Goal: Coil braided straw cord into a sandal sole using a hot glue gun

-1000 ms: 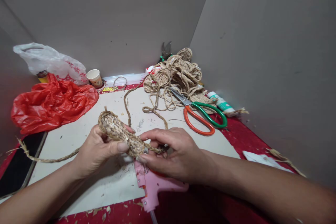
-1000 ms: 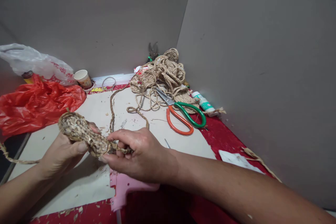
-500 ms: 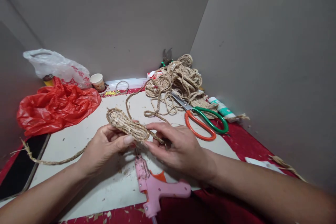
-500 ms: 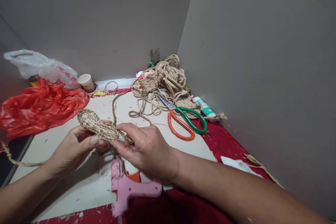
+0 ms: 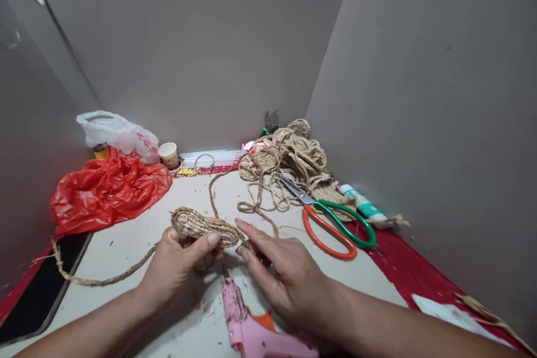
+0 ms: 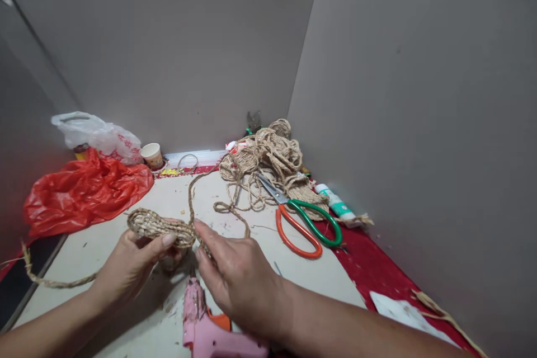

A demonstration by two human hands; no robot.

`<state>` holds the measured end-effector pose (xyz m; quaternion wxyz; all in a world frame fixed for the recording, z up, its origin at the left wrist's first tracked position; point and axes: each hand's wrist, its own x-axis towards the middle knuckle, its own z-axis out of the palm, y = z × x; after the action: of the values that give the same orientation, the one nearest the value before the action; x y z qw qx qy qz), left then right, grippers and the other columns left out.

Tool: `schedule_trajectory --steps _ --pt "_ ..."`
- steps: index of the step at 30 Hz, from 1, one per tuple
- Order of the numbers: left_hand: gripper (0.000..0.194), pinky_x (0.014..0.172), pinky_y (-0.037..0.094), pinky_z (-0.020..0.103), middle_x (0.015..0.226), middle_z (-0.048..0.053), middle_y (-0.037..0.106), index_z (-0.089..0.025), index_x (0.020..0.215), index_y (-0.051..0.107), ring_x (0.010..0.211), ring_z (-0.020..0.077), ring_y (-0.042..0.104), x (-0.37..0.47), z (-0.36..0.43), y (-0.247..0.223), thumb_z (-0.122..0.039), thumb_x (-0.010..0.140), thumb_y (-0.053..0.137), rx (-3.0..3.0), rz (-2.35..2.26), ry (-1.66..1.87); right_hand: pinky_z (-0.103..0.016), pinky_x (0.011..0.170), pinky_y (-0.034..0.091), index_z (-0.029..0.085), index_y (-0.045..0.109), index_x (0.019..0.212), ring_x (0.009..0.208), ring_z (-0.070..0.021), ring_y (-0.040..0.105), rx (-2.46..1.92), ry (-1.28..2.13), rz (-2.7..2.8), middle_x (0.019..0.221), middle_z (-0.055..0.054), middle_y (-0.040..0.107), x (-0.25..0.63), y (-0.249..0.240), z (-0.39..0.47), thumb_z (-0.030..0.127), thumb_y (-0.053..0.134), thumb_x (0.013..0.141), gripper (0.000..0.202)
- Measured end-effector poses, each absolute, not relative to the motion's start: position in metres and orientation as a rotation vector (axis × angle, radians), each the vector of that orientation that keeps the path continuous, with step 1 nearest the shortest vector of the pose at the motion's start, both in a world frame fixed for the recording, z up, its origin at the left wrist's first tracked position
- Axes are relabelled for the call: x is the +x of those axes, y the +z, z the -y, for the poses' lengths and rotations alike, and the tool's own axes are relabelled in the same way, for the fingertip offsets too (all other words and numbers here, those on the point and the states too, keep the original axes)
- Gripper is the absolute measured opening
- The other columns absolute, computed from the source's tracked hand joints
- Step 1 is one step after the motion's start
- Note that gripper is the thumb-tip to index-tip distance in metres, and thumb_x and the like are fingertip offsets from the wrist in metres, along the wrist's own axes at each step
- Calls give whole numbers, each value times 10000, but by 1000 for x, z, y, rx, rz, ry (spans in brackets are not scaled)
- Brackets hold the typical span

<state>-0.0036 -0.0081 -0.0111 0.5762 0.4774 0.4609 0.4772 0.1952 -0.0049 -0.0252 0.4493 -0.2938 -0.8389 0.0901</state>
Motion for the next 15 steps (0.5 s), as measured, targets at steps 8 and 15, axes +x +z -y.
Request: schedule_trajectory --steps 8,15 --pt "193 611 438 253 696 25 665 -135 815 725 624 127 540 6 15 -4 -312 747 760 1035 -1034 1219 -275 647 520 110 581 1241 696 -172 666 -942 697 2061 855 -84 728 188 -17 9 214 449 940 345" --pt "128 670 476 247 704 15 683 -158 804 731 644 121 572 12 18 -9 -277 764 750 982 -976 1254 -222 535 453 173 584 1106 621 -150 610 -913 864 2025 635 3 609 187 -19 8 277 423 981 229"
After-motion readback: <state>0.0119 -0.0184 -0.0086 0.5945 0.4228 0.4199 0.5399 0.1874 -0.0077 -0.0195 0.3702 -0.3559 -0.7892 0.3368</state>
